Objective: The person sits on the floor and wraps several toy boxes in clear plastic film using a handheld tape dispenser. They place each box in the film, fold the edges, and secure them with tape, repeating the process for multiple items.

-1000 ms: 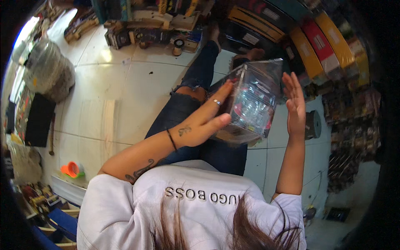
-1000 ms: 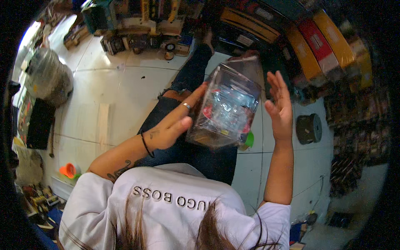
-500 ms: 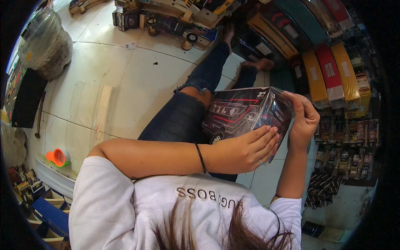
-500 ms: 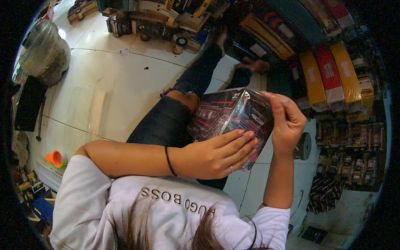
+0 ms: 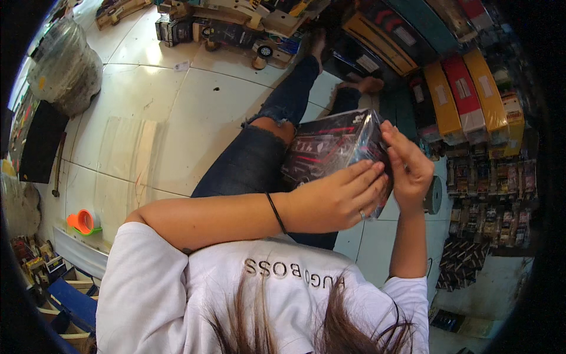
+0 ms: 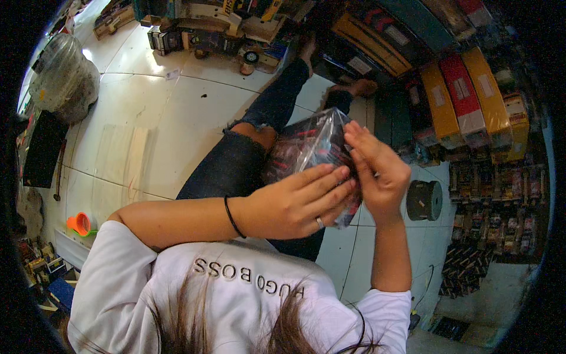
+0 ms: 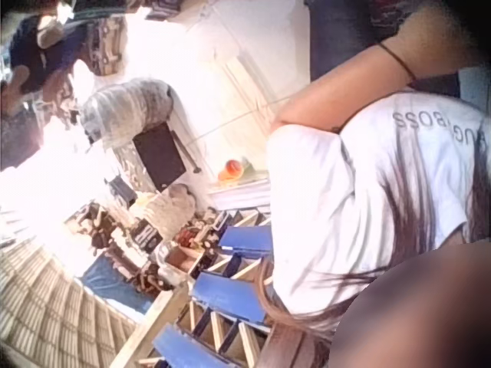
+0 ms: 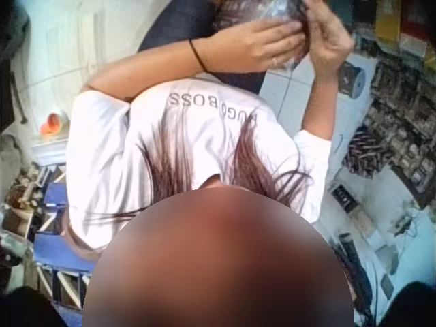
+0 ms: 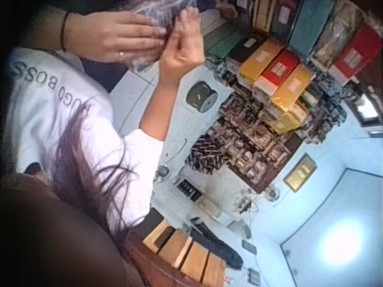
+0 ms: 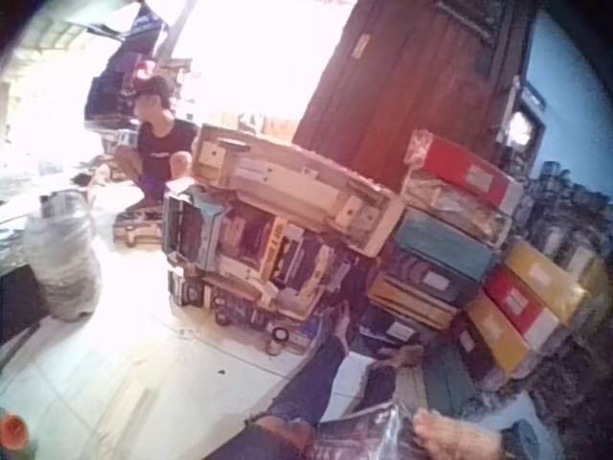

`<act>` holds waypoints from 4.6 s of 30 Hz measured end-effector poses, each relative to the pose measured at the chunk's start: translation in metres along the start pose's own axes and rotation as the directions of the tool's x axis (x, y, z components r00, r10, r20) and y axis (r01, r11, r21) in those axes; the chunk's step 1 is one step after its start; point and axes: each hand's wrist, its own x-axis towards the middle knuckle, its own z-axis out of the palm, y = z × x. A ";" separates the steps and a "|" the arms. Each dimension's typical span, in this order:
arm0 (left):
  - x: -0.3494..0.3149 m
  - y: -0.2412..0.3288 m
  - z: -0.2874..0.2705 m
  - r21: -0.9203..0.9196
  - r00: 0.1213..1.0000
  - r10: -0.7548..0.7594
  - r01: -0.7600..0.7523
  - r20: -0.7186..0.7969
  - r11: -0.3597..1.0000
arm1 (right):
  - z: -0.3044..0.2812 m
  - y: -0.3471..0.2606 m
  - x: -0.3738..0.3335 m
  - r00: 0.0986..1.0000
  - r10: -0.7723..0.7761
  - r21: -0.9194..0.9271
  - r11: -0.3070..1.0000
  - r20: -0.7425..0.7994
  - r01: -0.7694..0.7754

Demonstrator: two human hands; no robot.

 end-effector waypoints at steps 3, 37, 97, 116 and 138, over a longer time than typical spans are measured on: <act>0.006 -0.002 -0.005 -0.086 0.999 -0.042 0.039 -0.033 0.996 | 0.004 -0.014 -0.011 0.999 -0.037 -0.151 0.988 0.032 0.041; 0.008 0.025 -0.014 0.339 0.953 -0.101 -0.002 0.287 0.941 | -0.069 -0.072 0.062 0.863 -0.411 -0.055 0.894 0.294 0.445; -0.040 -0.052 0.061 -0.588 0.198 -0.757 0.757 0.622 -0.285 | 0.094 0.082 -0.063 0.398 0.594 0.691 -0.419 0.699 -0.589; -0.031 -0.007 -0.013 -0.564 0.518 0.277 0.817 0.809 0.121 | 0.161 0.117 0.045 0.930 0.304 0.358 0.861 0.208 -0.362; -0.023 -0.141 0.105 -0.597 0.323 -0.648 0.760 0.690 -0.257 | 0.139 0.164 -0.016 0.344 0.903 0.967 -0.241 0.256 -0.086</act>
